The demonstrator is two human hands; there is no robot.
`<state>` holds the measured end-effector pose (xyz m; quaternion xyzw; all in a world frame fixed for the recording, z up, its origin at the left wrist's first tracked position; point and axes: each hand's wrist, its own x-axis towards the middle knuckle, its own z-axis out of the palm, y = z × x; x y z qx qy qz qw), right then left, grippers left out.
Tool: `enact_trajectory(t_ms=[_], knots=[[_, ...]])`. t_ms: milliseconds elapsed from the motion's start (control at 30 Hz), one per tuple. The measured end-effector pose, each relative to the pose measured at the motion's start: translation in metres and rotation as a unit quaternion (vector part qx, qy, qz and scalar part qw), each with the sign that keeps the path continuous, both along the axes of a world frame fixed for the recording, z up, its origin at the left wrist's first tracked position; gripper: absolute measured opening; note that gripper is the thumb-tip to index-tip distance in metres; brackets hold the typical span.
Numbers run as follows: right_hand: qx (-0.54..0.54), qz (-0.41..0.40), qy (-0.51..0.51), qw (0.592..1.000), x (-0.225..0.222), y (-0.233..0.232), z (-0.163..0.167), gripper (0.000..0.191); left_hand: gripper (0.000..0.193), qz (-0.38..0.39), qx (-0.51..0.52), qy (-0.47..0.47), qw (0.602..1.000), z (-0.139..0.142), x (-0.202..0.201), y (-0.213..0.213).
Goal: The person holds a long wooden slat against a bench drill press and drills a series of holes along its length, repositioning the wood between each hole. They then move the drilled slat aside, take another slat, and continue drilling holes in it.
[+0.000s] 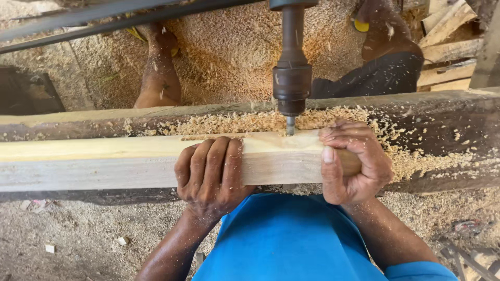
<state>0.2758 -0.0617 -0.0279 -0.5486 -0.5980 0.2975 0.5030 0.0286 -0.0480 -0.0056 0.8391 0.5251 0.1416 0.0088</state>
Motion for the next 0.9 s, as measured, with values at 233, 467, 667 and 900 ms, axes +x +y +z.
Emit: enact_trajectory(t_ms=[233, 467, 667, 900], knots=[[0.013, -0.011, 0.02, 1.0, 0.001, 0.009, -0.005, 0.009, 0.035, -0.006, 0.014, -0.004, 1.0, 0.001, 0.001, 0.012], [0.025, -0.001, 0.027, 0.999, 0.006, 0.016, -0.014, 0.008, 0.034, 0.01, 0.014, -0.003, 1.0, 0.003, 0.006, 0.016], [0.013, -0.009, -0.002, 1.0, 0.005, 0.008, -0.011, 0.009, 0.031, -0.005, 0.026, 0.031, 0.999, -0.001, 0.0, 0.008], [-0.008, -0.012, 0.006, 1.0, -0.01, -0.026, 0.004, 0.008, 0.04, -0.014, -0.016, 0.025, 0.999, 0.005, -0.011, -0.024]])
